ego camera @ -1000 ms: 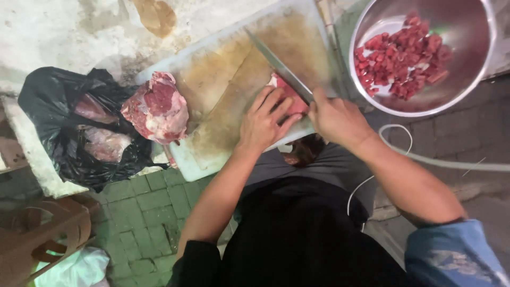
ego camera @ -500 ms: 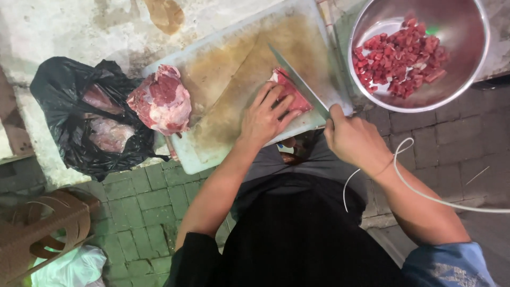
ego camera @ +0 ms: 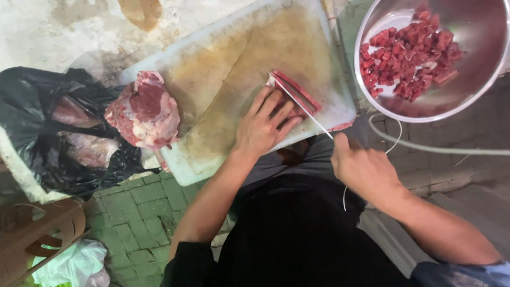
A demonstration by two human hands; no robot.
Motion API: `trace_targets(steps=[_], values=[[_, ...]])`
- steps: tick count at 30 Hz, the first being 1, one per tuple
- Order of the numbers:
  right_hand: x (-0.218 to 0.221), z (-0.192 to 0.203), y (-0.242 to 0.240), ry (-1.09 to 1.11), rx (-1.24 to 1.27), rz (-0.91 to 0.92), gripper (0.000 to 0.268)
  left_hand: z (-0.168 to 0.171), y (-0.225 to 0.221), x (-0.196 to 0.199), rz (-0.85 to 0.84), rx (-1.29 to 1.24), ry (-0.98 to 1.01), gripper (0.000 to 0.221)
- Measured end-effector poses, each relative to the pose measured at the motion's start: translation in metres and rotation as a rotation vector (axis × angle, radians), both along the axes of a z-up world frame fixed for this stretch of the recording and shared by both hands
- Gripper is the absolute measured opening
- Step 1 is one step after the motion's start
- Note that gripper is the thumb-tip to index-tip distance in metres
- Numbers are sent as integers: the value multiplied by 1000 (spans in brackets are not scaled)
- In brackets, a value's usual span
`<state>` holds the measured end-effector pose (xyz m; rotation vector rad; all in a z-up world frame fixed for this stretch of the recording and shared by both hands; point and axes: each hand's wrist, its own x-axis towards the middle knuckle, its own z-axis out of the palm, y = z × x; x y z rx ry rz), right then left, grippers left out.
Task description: Cutting raw meat into small cubes on a cutting board using a large knife
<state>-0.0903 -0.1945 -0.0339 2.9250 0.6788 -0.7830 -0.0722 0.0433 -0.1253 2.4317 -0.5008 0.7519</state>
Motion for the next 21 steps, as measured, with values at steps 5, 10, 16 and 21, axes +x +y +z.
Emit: trace_targets(steps=[5,10,16,21], values=[[0,-11,-6,30,-103,120,16,7,3,3,11,-9,77,28],[51,-30,49,-14,32,77,18,5,2,10,45,-34,83,27],[30,-12,17,110,-48,26,24,11,2,14,91,-19,67,28],[50,-46,49,-42,-77,266,21,-2,2,5,79,-91,111,29]])
